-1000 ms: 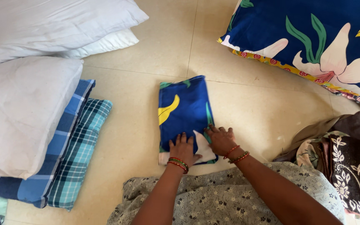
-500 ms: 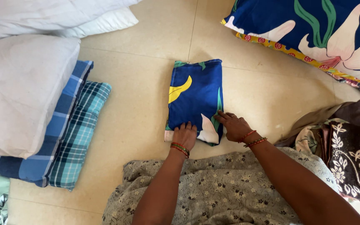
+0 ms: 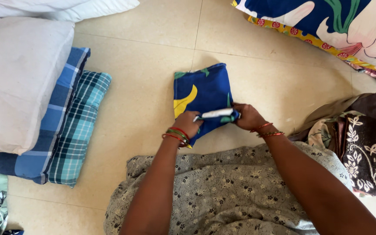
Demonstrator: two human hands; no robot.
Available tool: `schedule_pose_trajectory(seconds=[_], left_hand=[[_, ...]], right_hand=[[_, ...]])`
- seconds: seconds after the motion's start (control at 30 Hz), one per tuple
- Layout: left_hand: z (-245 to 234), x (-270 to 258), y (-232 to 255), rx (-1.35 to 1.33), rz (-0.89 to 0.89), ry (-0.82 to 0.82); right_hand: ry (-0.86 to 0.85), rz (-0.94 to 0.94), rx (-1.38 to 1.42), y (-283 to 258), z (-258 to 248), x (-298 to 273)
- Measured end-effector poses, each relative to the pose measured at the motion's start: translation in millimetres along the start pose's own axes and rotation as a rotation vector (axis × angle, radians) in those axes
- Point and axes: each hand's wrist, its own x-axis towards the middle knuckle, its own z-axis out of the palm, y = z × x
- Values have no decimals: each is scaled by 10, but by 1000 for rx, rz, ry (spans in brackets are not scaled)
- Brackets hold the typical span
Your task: The person inserts a white pillow into a blue floral pillowcase. They align the corners, push the pillow inside, and smooth the case. The person then removes the pillow from the case and sets the case aside.
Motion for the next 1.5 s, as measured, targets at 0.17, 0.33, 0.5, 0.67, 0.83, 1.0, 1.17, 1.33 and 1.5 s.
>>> schedule_pose_trajectory(seconds=[0.17, 0.33, 0.5, 0.67, 0.83, 1.0, 1.17, 1.33, 1.5], left_hand=[[-268, 11, -292, -581, -43, 56], [-507, -16, -537, -837, -255, 285], [-371, 46, -520, -677, -147, 419], [-228, 46, -410, -258, -121, 547], [-240, -49, -411, -24, -183, 411], [-325, -209, -159, 55, -117, 442], [-806, -692, 752, -331, 220, 681], [-1561, -2044, 1522, -695, 891, 523], [-2252, -2609, 1660, -803, 557, 130]], right_hand=[[-77, 314, 439, 135, 29, 57], [6, 609, 408, 151, 164, 96], [12, 683, 559, 143, 121, 126], [131, 553, 123, -88, -55, 42], [312, 230, 113, -598, -540, -106], [449, -109, 565, -1340, -1242, -570], [448, -573, 707, -1976, -2052, -1551], [430, -660, 613, -2228, -2242, -2158], [386, -431, 496, -1961, -1652, -2048]])
